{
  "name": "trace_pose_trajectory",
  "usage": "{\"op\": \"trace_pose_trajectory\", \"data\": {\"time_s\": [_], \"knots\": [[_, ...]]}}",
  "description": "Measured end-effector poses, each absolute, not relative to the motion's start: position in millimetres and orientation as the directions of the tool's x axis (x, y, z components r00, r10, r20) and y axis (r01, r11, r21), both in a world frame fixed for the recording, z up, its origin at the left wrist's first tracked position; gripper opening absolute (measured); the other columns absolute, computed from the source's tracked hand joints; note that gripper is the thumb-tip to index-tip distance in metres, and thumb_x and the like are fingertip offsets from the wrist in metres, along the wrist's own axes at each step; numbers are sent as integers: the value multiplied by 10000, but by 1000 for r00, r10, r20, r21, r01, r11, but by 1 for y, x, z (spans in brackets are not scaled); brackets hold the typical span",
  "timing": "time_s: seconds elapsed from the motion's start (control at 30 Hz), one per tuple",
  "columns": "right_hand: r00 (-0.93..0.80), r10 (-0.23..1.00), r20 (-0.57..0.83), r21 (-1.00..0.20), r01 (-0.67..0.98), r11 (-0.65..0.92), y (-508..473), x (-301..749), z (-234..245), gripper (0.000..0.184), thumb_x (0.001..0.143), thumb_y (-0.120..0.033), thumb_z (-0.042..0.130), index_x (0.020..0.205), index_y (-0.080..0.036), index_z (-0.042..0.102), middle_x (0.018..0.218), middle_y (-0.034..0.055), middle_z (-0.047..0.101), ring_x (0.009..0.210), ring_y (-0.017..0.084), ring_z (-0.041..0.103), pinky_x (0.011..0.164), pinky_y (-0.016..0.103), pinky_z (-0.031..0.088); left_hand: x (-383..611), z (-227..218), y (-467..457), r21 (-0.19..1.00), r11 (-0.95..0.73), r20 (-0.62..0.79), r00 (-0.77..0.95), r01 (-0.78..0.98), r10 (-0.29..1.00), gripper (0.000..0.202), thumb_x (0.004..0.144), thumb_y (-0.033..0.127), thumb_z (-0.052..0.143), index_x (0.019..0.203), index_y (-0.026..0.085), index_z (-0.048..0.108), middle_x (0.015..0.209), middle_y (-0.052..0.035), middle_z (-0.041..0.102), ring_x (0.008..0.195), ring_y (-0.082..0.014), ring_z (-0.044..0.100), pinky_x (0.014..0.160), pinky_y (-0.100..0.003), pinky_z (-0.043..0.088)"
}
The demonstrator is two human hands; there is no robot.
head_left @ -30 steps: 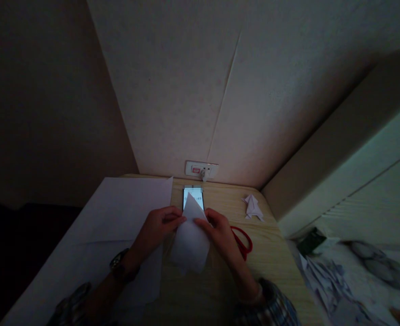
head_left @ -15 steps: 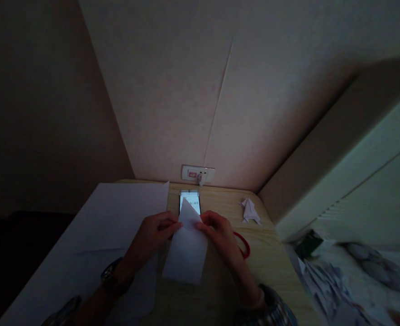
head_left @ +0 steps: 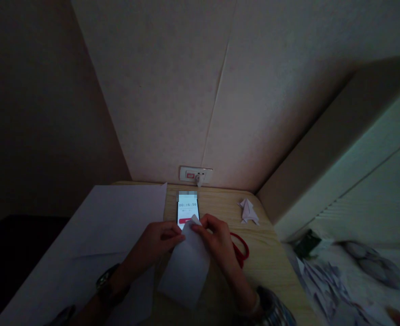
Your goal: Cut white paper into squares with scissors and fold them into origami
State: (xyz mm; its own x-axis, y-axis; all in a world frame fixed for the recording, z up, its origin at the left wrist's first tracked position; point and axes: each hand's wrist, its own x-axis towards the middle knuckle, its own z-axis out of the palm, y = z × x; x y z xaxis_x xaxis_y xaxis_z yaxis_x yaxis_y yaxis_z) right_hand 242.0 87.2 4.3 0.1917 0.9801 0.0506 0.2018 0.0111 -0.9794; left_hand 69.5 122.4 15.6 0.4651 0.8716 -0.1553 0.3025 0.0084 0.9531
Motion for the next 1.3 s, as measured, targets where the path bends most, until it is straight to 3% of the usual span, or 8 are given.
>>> {"op": "trace_pose_trajectory", "data": {"time_s": [0.57,0.77,0.83,0.93,1.0,1.1,1.2,1.3], "knots": [[191,981,43,-993,113,22,88,242,3,217,699,-353,661,606,-180,570,562,-38,513,552,120,445,524,241,320,73,16,119,932,10,-231,572,363,787,225,651,383,602,600,176,530,551,34,535,552,-133,508,538,-224,340],[227,971,79,-991,122,52,85,246,2,362,788,-445,602,540,-194,519,524,-31,465,539,128,403,513,263,291,73,18,118,931,31,-256,593,363,764,225,649,377,614,581,180,529,520,43,530,536,-129,502,533,-221,340],[171,983,61,-997,55,53,85,248,3,385,821,-511,549,605,-196,591,578,-3,541,573,152,471,568,280,372,72,18,120,936,46,-257,588,349,767,216,637,371,621,585,175,545,517,41,537,527,-128,499,540,-225,348],[-58,998,16,-972,-233,2,82,250,9,438,863,-584,463,862,-212,695,807,61,680,733,199,591,752,344,450,71,18,123,947,119,-281,585,300,761,215,604,368,640,587,169,559,507,45,521,505,-121,476,534,-231,352],[-213,977,13,-930,-363,-66,80,250,14,379,827,-546,569,1013,-238,688,960,72,700,833,208,616,814,357,450,70,17,124,953,158,-289,614,259,734,219,603,371,649,610,161,590,521,43,523,507,-117,468,531,-231,354],[-320,948,1,-932,-345,-115,78,248,18,402,713,-364,761,1094,-277,666,999,26,694,865,180,621,811,312,458,70,12,124,962,164,-271,689,218,672,231,631,371,665,684,147,649,542,40,541,506,-104,450,525,-224,348],[-299,953,-41,-940,-312,-139,79,247,17,369,624,-277,826,969,-256,696,824,-24,678,760,147,610,736,265,463,70,8,123,962,197,-270,750,187,604,255,668,399,680,726,151,660,570,20,604,524,-119,502,540,-231,378],[-204,976,-71,-950,-285,-128,81,247,16,240,585,-291,838,732,-212,665,673,-43,634,659,137,581,666,257,451,70,10,122,971,196,-233,754,141,614,268,695,410,699,802,164,681,761,-37,720,734,-198,642,702,-285,463]]}}
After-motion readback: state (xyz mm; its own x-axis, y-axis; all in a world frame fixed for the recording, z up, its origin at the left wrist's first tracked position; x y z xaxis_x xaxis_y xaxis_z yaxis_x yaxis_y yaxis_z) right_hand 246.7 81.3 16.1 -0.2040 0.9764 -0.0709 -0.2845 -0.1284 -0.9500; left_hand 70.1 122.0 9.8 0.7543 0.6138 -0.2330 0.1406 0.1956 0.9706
